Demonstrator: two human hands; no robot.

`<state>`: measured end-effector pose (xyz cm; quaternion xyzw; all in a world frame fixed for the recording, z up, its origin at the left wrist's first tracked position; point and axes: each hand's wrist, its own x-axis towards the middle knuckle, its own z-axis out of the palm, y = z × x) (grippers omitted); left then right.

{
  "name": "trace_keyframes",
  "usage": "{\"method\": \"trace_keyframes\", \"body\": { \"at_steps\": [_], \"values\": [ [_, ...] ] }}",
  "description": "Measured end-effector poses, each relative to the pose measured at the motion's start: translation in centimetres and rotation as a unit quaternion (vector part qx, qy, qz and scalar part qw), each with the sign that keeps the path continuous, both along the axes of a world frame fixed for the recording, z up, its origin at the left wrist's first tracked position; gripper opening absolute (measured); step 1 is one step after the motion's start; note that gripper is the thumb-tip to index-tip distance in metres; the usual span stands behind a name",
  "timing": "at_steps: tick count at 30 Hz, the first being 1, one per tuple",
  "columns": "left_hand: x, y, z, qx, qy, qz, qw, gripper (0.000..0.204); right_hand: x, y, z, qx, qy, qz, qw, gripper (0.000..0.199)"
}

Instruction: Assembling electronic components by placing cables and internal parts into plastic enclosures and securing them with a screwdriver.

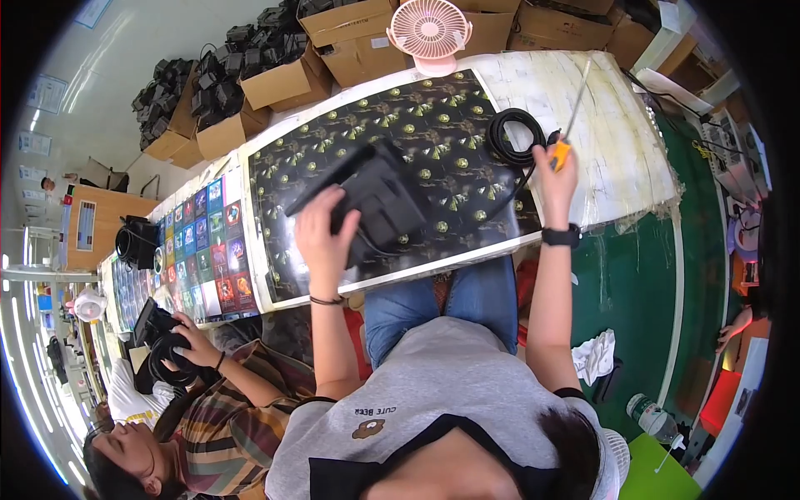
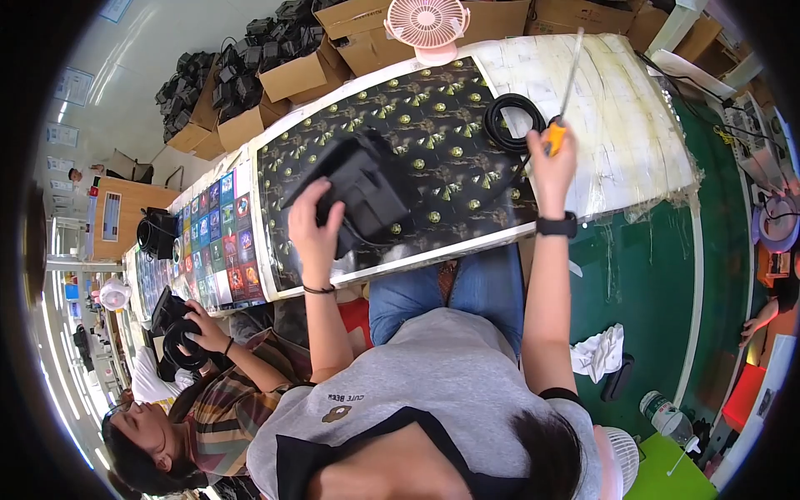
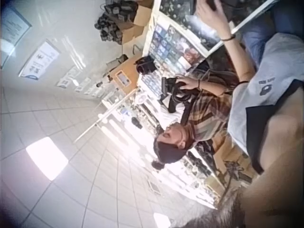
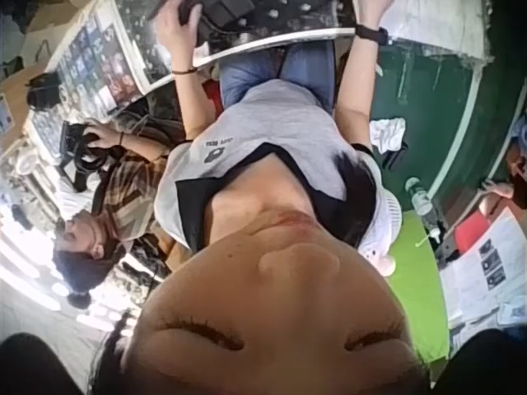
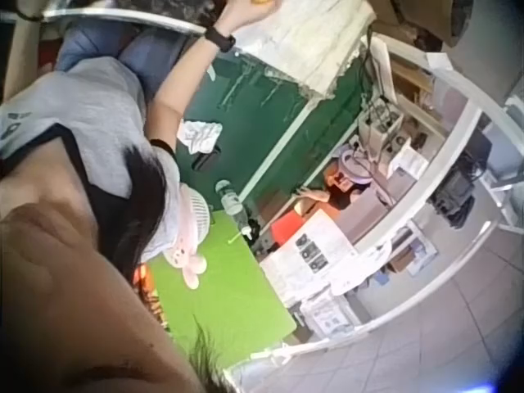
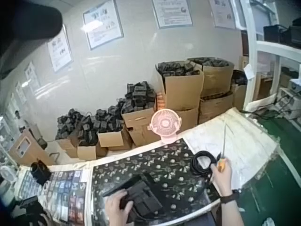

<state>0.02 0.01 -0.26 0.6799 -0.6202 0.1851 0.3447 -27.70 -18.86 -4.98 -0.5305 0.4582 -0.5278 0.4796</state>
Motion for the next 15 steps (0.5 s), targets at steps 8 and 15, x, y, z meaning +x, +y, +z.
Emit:
{"method": "trace_keyframes", "body": {
  "at_steps": [8, 15],
  "values": [
    [7.2, -0.8, 2.1, 0.112, 0.124, 0.129, 0.978, 0.029, -5.7, -10.0, -4.6, 0.07, 0.121, -0.069, 0.988, 0.027],
    [1.4, -3.3, 1.4, -0.056, -0.011, 0.031, 0.998, 0.015, -3.9, -4.8, -3.5, 0.08, -0.054, -0.002, 0.995, 0.033]
  ]
}}
